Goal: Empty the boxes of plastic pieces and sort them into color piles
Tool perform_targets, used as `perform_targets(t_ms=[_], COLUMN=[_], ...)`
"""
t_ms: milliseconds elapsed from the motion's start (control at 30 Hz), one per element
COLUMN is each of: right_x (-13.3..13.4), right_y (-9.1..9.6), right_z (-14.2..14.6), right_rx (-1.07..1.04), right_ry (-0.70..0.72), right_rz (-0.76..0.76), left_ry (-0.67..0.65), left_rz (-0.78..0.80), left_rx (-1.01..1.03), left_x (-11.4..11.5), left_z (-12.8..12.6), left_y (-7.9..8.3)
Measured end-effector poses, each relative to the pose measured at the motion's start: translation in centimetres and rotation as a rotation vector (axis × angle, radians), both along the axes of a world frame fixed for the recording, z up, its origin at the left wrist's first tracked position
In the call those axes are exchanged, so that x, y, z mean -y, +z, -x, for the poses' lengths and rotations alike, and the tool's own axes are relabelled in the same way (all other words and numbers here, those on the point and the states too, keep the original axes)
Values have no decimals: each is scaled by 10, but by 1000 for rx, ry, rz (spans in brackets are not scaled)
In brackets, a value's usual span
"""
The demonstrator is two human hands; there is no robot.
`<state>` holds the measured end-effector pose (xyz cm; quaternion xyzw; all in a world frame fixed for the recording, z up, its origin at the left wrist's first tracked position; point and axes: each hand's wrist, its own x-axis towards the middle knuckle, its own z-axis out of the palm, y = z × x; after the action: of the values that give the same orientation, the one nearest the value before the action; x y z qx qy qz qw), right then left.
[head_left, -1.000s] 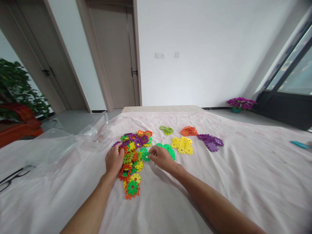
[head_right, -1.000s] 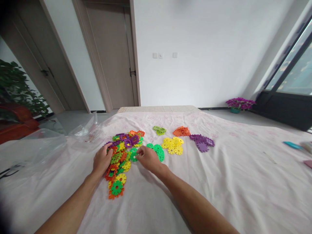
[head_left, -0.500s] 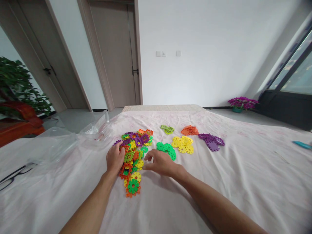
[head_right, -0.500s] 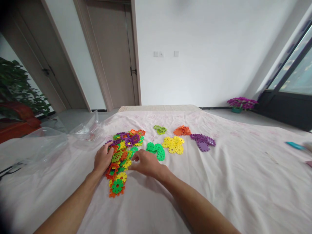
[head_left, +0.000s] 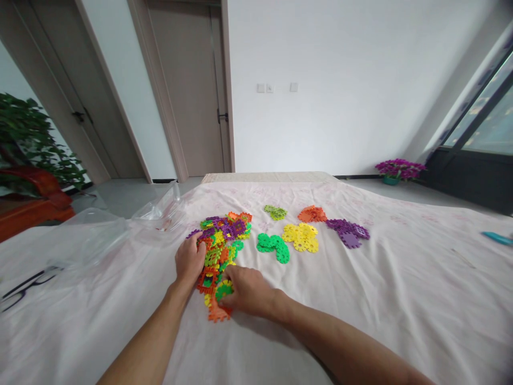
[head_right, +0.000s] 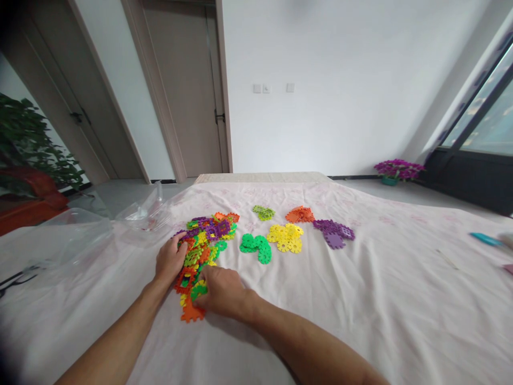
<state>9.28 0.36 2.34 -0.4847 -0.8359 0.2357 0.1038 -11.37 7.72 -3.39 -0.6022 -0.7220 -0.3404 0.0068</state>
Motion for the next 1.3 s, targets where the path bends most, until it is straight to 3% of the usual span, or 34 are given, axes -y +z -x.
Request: perform_targets(t_ms=[133,300,533,767,933,1167,1300], right_x=[-21,-45,-60,-61,-68,-94,-108], right_y=[-7,-13,-20,-13,-9,-1,5], right_z=[-13,-33,-46,-49,-59,-96,-125], right_rx=[-66,-194,-218,-51,-63,-189,-159], right_ry=[-87,-94,-212,-226,-255,-393,-508], right_rz=[15,-79,-151,-203,-187,-258,-317], left_ry=[4,6,1,-4,-3,-2,-13], left_rz=[8,13,-7,-4,9,15,8], left_rx=[10,17,8,20,13,18,24], left_x=[0,1,-1,0,1,1,0], left_z=[-1,-1,1,-1,-1,-2,-1], left_y=[0,0,-4,-1,1,2,1])
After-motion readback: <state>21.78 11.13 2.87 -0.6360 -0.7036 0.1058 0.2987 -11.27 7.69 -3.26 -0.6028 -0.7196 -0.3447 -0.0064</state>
